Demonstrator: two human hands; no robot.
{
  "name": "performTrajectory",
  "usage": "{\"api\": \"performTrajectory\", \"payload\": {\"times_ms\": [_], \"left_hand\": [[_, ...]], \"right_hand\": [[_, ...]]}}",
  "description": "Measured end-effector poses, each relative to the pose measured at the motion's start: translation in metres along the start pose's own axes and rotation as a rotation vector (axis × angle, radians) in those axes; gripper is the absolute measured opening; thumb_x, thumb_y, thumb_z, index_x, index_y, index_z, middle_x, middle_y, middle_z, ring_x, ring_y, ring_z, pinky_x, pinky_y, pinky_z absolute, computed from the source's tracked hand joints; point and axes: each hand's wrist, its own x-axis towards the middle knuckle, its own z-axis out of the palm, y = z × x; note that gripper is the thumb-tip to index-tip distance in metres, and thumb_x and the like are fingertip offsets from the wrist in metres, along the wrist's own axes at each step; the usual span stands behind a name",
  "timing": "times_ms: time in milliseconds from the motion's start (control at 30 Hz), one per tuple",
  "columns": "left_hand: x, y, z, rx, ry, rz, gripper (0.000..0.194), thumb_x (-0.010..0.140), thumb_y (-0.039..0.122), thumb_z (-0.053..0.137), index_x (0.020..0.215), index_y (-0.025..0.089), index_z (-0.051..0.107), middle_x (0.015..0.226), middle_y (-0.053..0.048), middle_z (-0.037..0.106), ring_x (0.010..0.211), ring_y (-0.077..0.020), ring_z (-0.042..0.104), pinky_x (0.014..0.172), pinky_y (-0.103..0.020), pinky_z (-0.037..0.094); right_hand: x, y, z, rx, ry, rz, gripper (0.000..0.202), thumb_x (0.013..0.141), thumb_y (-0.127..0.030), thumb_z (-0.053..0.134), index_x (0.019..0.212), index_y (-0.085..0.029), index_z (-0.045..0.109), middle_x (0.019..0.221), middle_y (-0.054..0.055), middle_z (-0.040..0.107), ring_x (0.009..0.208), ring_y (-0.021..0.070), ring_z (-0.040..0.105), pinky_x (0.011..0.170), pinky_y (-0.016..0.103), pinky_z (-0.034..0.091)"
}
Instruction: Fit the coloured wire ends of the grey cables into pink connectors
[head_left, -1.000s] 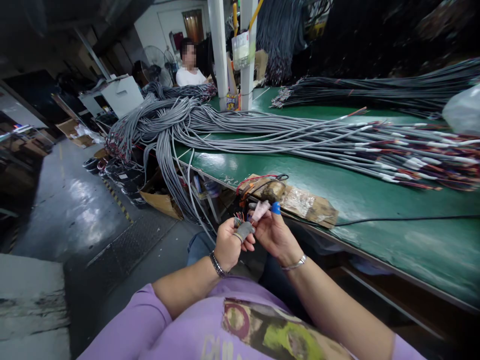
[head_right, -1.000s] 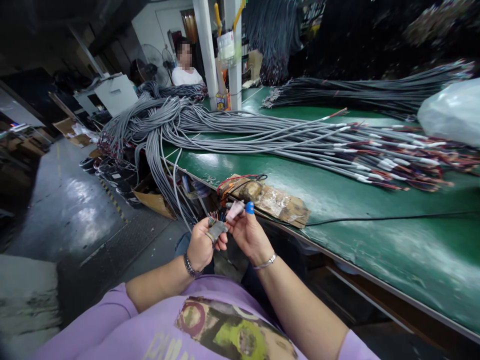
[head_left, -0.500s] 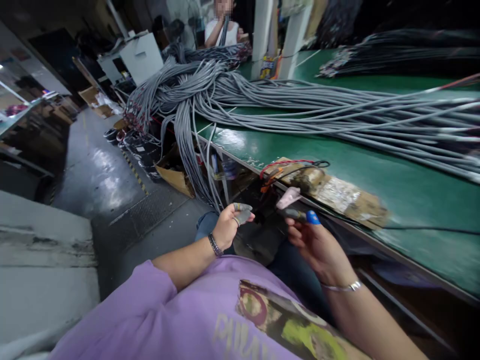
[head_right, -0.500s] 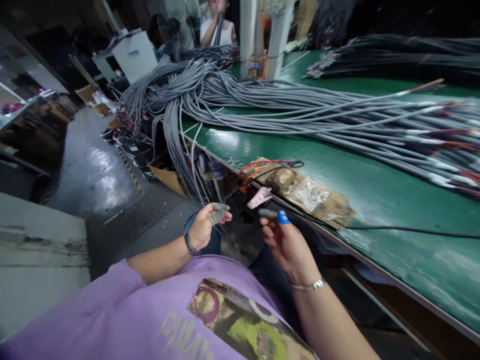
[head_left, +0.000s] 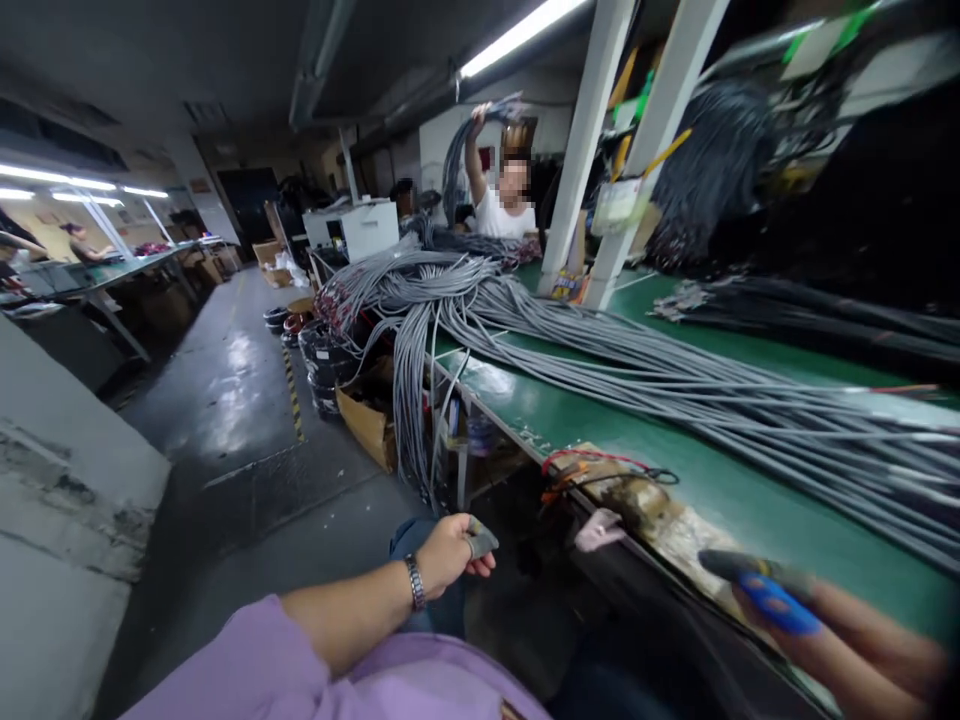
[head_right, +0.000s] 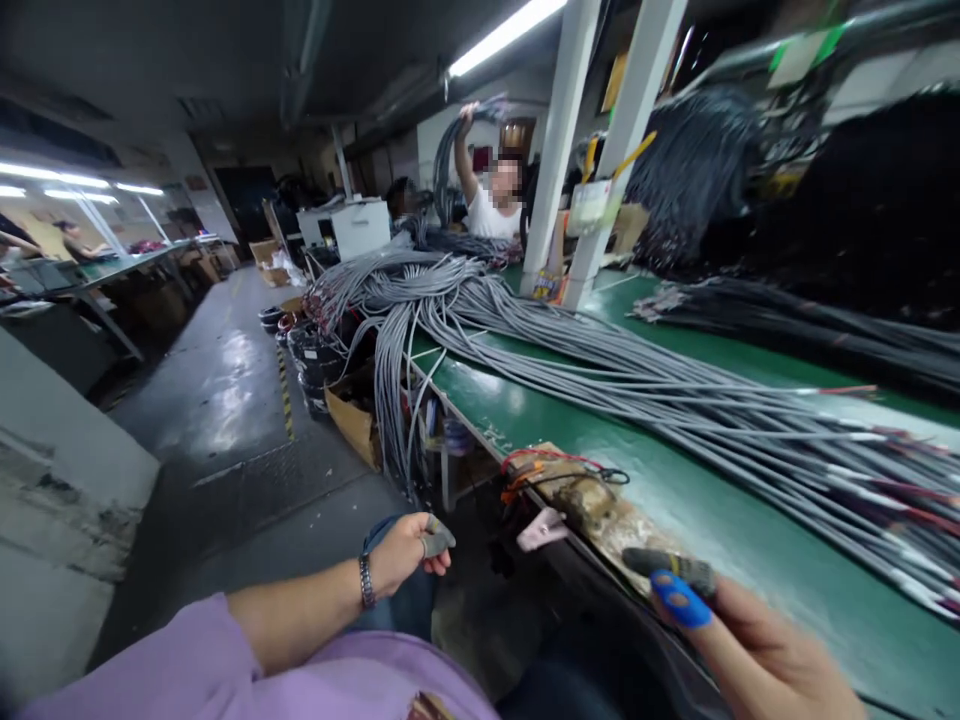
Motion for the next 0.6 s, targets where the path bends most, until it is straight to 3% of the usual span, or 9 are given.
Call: {"api": "performTrajectory", "payload": {"times_ms": [67, 167, 333, 500, 600], "left_hand": [[0.010, 0.015, -0.001, 0.027, 0.016, 0.080, 0.034, 0.067, 0.043, 0.071, 0.076, 0.014, 0.056, 0.059, -0.001, 0.063, 0.049, -0.0101, 0.057, 0.048, -0.020, 0.038], [0.027, 0.043, 0.001, 0.106, -0.001, 0.241, 0.030, 0.072, 0.042, 0.068, 0.076, 0.014, 0.056, 0.061, -0.002, 0.063, 0.051, -0.0103, 0.057, 0.051, -0.021, 0.041], [0.069, 0.100, 0.016, 0.343, -0.035, 0.579, 0.017, 0.077, 0.033, 0.064, 0.082, 0.016, 0.063, 0.075, -0.005, 0.068, 0.070, -0.0153, 0.063, 0.070, -0.027, 0.049], [0.132, 0.152, 0.049, 0.933, -0.080, 0.905, 0.021, 0.077, 0.026, 0.062, 0.097, 0.021, 0.066, 0.102, -0.008, 0.068, 0.099, -0.0233, 0.060, 0.094, -0.036, 0.044], [0.177, 0.176, 0.076, 1.302, -0.061, 0.955, 0.039, 0.075, 0.031, 0.063, 0.111, 0.017, 0.059, 0.117, -0.011, 0.062, 0.113, -0.0266, 0.054, 0.101, -0.040, 0.040]], "right_hand": [[0.026, -0.006, -0.021, -0.238, 0.106, -0.041, 0.021, 0.062, -0.052, 0.068, 0.076, -0.039, 0.075, 0.077, 0.009, 0.073, 0.081, 0.0343, 0.067, 0.060, 0.042, 0.052], [0.055, -0.010, -0.038, -0.414, 0.103, 0.016, 0.022, 0.055, -0.055, 0.065, 0.055, -0.033, 0.070, 0.062, 0.010, 0.070, 0.060, 0.0320, 0.065, 0.056, 0.043, 0.049], [0.064, -0.006, -0.035, -0.516, 0.077, 0.046, 0.033, 0.063, -0.055, 0.053, 0.065, -0.027, 0.070, 0.063, 0.006, 0.071, 0.061, 0.0288, 0.065, 0.057, 0.038, 0.048], [0.061, 0.003, -0.030, -0.552, 0.152, 0.040, 0.039, 0.073, -0.055, 0.043, 0.063, -0.023, 0.064, 0.057, 0.003, 0.065, 0.056, 0.0216, 0.059, 0.052, 0.031, 0.043], [0.064, 0.002, -0.032, -0.542, 0.158, 0.043, 0.040, 0.075, -0.054, 0.041, 0.062, -0.022, 0.061, 0.055, 0.002, 0.063, 0.057, 0.0204, 0.057, 0.053, 0.030, 0.041]]}}
